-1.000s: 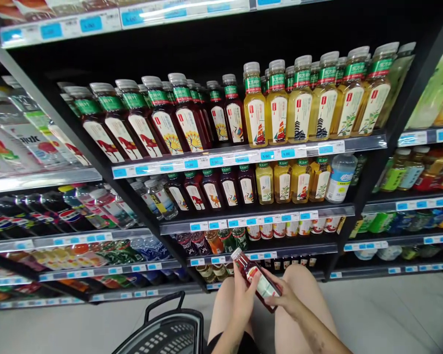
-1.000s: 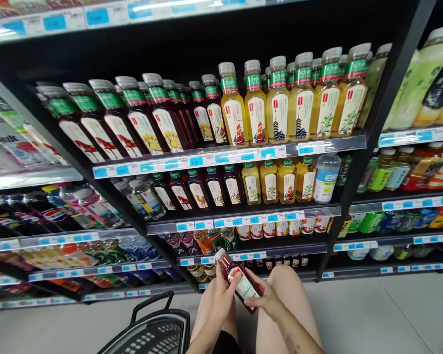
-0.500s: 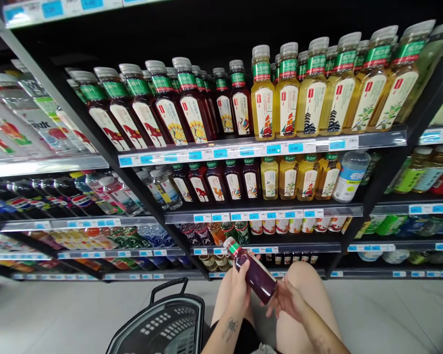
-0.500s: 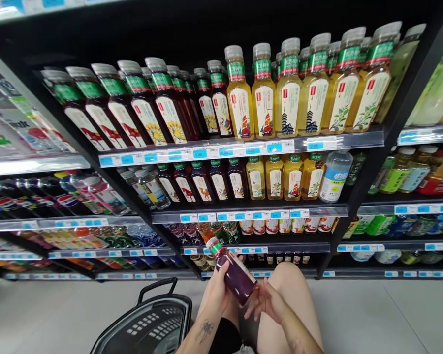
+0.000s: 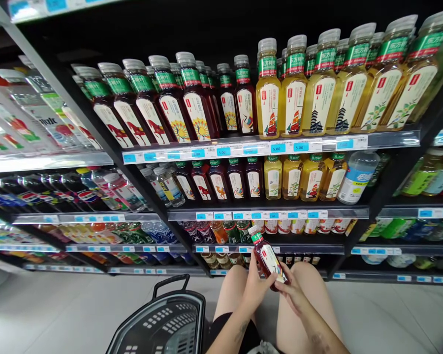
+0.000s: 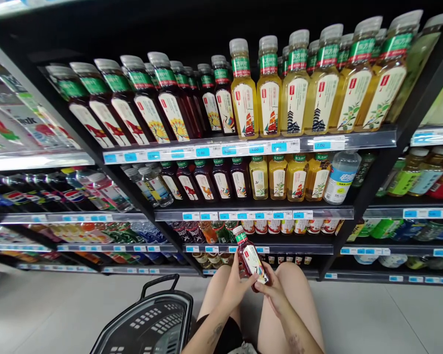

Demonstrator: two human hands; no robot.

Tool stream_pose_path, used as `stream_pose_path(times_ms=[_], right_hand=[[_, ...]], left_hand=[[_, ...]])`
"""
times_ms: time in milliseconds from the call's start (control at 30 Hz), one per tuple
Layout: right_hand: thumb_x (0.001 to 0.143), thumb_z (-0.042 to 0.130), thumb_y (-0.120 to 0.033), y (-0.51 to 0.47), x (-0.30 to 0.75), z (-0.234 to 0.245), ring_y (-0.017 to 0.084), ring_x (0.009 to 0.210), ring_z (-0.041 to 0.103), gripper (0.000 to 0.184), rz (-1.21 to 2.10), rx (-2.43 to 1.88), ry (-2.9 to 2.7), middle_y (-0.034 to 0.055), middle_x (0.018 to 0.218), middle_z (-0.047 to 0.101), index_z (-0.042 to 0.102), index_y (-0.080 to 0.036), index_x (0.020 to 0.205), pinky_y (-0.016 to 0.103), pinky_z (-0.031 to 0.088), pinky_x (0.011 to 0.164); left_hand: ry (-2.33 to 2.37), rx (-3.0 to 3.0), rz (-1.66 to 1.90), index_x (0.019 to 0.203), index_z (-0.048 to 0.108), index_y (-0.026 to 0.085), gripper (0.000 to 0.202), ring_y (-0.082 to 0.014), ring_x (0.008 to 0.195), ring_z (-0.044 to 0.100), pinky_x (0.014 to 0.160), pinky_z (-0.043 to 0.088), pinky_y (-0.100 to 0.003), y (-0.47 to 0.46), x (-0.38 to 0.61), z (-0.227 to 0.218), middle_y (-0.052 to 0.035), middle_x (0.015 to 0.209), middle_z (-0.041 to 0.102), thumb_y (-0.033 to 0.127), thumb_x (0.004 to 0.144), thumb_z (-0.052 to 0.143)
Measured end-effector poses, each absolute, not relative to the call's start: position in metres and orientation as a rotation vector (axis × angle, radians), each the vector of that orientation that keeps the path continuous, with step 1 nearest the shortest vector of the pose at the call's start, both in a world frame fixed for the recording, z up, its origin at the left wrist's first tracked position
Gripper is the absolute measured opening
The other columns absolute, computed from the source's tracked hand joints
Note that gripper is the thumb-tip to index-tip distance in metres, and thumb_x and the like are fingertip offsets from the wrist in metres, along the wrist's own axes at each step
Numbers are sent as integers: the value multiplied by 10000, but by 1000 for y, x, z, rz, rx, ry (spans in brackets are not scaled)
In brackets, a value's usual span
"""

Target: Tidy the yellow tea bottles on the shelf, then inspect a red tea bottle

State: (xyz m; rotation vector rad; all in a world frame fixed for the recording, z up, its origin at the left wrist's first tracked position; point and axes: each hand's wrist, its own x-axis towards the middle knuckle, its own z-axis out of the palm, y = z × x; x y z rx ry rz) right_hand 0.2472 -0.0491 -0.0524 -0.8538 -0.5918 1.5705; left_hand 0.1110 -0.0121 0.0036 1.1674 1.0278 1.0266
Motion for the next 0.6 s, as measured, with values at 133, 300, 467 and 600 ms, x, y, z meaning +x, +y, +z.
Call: stream_pose_path(times_ms=[133,300,467,600], right_hand=[[494,897,-333,-46,242,-56,286,1147,590,775,1448,-899,-636,46,1225,646,598,-342,1209,422,470,937],[448,901,-337,-46,239,-58,302,1162,573,814,1390,-912,-699,49,1156,656,606,-338,1207,429,418,999],[466,898,-341,-47,242,-61,278,1102,587,823,1400,-931,-729,29,1082,652,586,-361,1227,404,432,936],[470,895,-375,-45,241,-67,289,1087,599,815,1397,-943,-773,25,1089,652,581,-371,1223,423,434,955]], left_hand=[[999,1086,1016,1575,130,194,1150,-316,1124,615,935,527,-427,-13,109,-6,-191,1300,575,325,663,819],[994,1084,1006,1573,161,232,1138,-314,1170,595,948,528,-410,-14,104,-9,-182,1374,526,282,654,830],[1005,1109,1001,1566,161,240,1102,-318,1160,596,923,543,-422,-17,105,-8,-178,1335,551,267,676,811],[1033,976,1065,1521,230,238,1013,-326,1155,613,992,511,-452,-15,109,-14,-178,1338,557,413,703,801]])
